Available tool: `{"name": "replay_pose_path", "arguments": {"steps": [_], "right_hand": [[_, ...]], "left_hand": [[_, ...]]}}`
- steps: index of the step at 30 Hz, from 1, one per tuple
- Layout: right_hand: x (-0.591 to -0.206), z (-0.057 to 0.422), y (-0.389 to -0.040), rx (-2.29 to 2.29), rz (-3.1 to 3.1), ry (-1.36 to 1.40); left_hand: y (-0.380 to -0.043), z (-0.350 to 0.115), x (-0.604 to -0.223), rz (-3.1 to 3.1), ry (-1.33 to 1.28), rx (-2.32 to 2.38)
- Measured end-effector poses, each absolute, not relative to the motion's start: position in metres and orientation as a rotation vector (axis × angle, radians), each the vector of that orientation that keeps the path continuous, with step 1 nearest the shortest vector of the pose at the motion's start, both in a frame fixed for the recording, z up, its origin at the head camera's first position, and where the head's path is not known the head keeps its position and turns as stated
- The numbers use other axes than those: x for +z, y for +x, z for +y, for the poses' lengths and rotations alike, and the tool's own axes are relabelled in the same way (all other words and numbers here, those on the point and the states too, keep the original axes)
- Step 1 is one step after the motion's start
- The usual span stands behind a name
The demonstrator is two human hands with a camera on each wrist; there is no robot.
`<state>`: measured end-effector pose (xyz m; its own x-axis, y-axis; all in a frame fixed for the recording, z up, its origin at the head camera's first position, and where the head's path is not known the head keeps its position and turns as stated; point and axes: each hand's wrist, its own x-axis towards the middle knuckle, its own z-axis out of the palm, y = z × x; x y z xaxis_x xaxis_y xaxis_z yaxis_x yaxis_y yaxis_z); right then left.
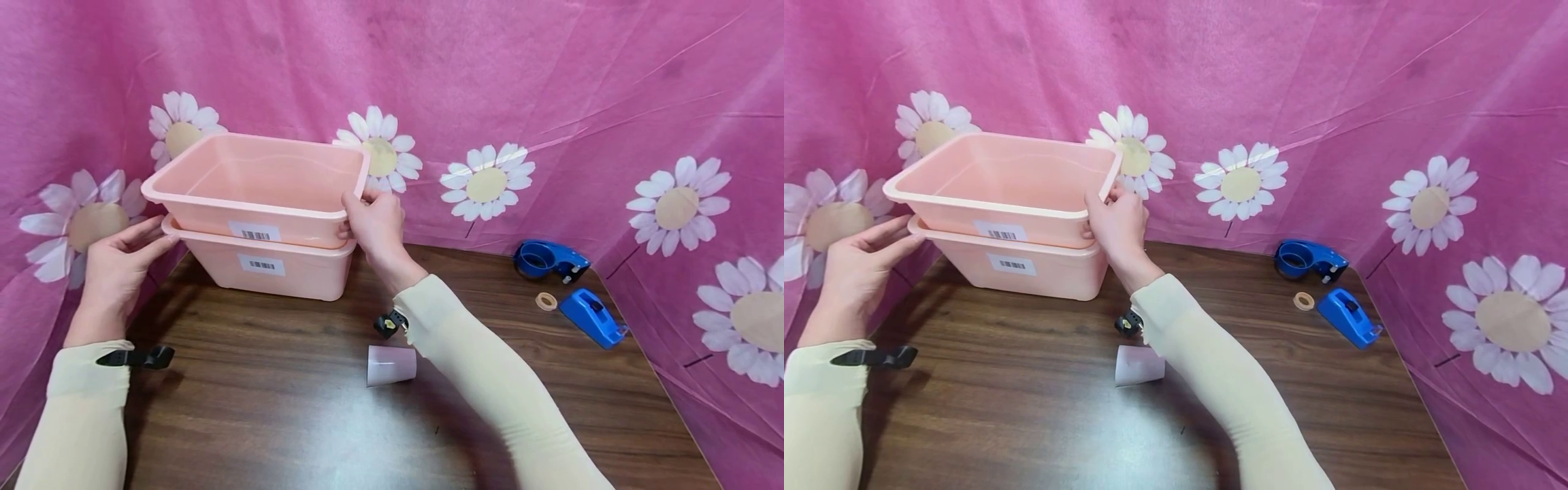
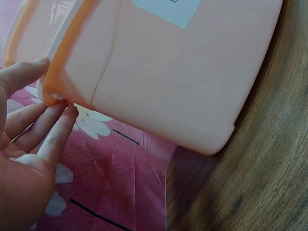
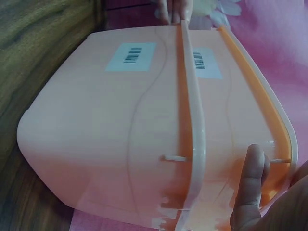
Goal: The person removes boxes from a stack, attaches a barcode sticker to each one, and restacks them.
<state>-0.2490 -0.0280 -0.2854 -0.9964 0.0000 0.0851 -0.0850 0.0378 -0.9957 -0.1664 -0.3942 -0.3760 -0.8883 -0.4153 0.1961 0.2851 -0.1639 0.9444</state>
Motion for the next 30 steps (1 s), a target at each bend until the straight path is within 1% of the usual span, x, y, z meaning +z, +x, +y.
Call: {"name": "replay_pose_path", "arguments": {"steps": [15, 30], "right_hand": [[-0.2934, -0.0278, -0.2477, 2.043, -2.294, 0.067], [-0.2959, -0.0211, -0.2466, 1.962, -2.398, 0.112]], "left_hand": [[-0.1699, -0.3928, -0.3747, -1.633, 0.109, -2.122], [-0.1681, -0.3947, -0.3764, -1.634, 0.130, -2.111]]}}
